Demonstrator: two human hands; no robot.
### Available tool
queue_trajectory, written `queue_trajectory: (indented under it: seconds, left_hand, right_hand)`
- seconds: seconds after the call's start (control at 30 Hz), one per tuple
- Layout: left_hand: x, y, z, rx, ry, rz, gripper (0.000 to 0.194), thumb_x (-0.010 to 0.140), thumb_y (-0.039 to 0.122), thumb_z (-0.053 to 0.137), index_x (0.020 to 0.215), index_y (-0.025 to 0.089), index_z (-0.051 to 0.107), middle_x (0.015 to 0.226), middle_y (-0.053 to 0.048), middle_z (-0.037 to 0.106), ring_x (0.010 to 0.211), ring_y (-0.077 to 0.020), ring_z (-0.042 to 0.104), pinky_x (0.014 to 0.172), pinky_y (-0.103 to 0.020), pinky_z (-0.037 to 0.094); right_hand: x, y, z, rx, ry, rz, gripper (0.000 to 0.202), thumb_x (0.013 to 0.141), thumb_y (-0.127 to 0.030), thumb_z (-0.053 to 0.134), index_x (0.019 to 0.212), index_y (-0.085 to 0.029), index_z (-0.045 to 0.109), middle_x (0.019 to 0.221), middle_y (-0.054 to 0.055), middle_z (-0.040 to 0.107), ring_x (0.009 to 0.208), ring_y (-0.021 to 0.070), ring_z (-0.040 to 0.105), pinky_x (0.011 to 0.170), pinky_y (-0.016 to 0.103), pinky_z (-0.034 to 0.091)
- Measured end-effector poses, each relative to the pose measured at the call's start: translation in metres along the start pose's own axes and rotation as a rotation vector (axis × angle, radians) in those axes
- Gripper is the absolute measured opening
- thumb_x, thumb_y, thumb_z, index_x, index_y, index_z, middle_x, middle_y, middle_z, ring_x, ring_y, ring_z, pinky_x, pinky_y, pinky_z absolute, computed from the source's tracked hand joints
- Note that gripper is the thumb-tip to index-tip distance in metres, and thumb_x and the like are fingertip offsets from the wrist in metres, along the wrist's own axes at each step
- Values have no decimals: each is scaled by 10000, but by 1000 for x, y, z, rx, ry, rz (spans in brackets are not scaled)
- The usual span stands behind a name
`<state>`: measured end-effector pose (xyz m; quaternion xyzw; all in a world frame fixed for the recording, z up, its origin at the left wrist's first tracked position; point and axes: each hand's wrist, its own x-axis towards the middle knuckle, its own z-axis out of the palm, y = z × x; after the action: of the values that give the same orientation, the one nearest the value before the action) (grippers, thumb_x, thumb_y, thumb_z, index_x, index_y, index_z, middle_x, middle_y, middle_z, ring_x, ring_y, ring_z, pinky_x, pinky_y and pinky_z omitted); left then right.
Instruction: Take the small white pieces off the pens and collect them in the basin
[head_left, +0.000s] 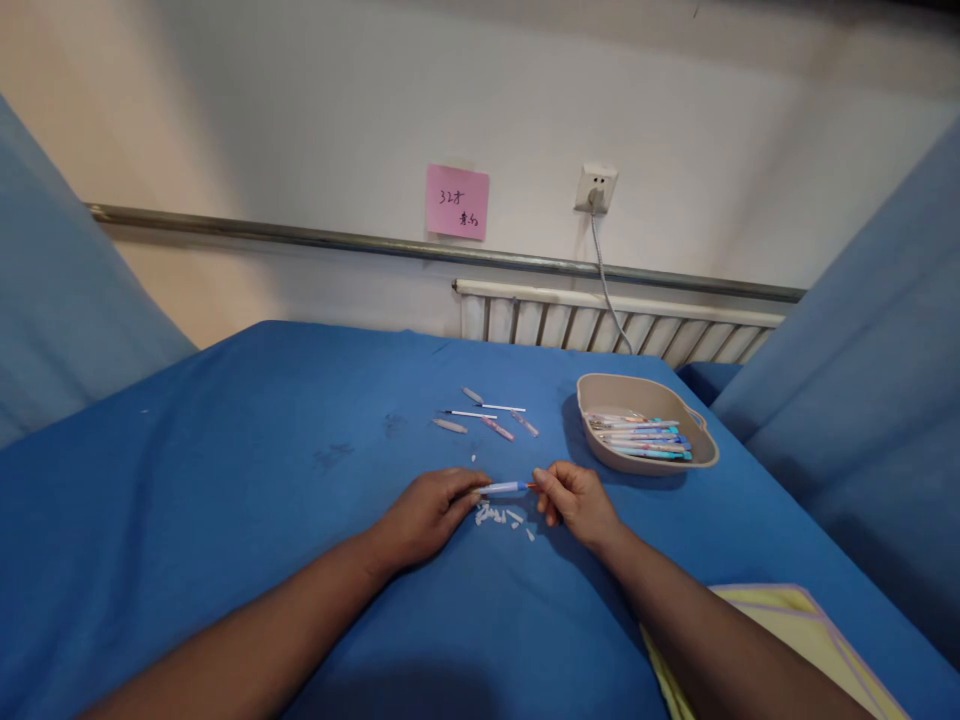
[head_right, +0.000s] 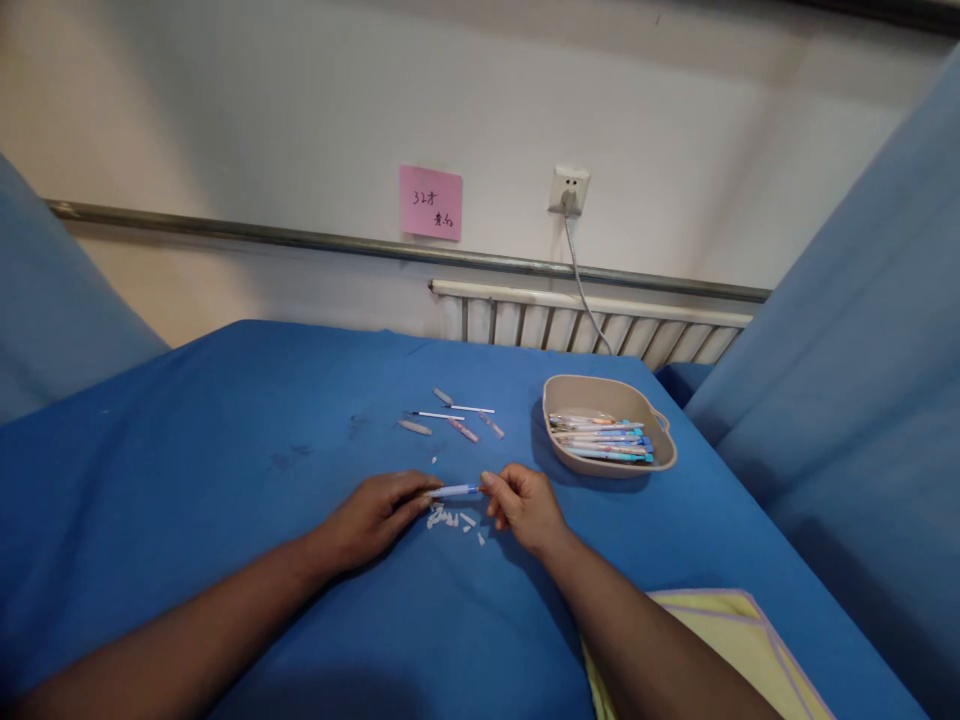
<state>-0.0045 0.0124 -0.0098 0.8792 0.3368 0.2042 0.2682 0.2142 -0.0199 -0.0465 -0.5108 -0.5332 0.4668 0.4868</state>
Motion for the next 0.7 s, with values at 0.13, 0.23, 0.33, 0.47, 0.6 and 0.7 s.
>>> queue_trajectory:
  seconds: [0.13,0.23,0.33,0.47,0.6,0.7]
  left_hand:
    - [0,2,0,16,-11,10,301,911,331,385,1092,225,602,1021,-40,661,933,-179,587,834,-274,424]
    - [1,3,1,-29,-24,-8,294,910,324,386,1080,229,606,1009,-27,662,914,-168,589,827,-263,423]
    - [2,4,1,-80,-33,-35,294,907,330,389,1068,227,612,987,-19,665,887,-162,591,793,-250,430]
    - [2,4,0,-131,-20,-60,311,903,355,384,1060,212,611,929,-19,670,830,-160,592,747,-244,439]
    - [1,5,-3,-141,-28,-65,312,901,363,380,1052,219,613,909,-12,668,818,-159,590,748,-247,441]
    - [1,3,-2,-105,-21,-47,311,897,360,390,1070,221,608,970,-26,666,871,-173,588,785,-262,438]
  right_hand:
    - [0,4,-1,-41,-28,15,495,768,-622,470,616,-157,543,439,-34,528,317,65,424,348,184,312]
    - [-1,6,-1,-21,-46,3,561,805,-654,362,720,-144,579,510,-11,565,362,84,480,373,198,349]
    - [-2,5,-2,-2,-17,-66,539,819,-634,360,884,-145,575,672,26,621,465,104,543,431,215,404]
    - [-4,0,0,11,69,-129,370,760,-508,570,920,-175,552,726,12,614,541,106,545,508,224,434]
    - [-3,0,2,13,103,-127,302,723,-476,615,755,-181,561,624,-20,570,501,95,497,481,215,406]
    - [-1,0,2,-61,102,-109,325,737,-488,596,655,-179,540,504,-42,514,430,88,451,431,211,353]
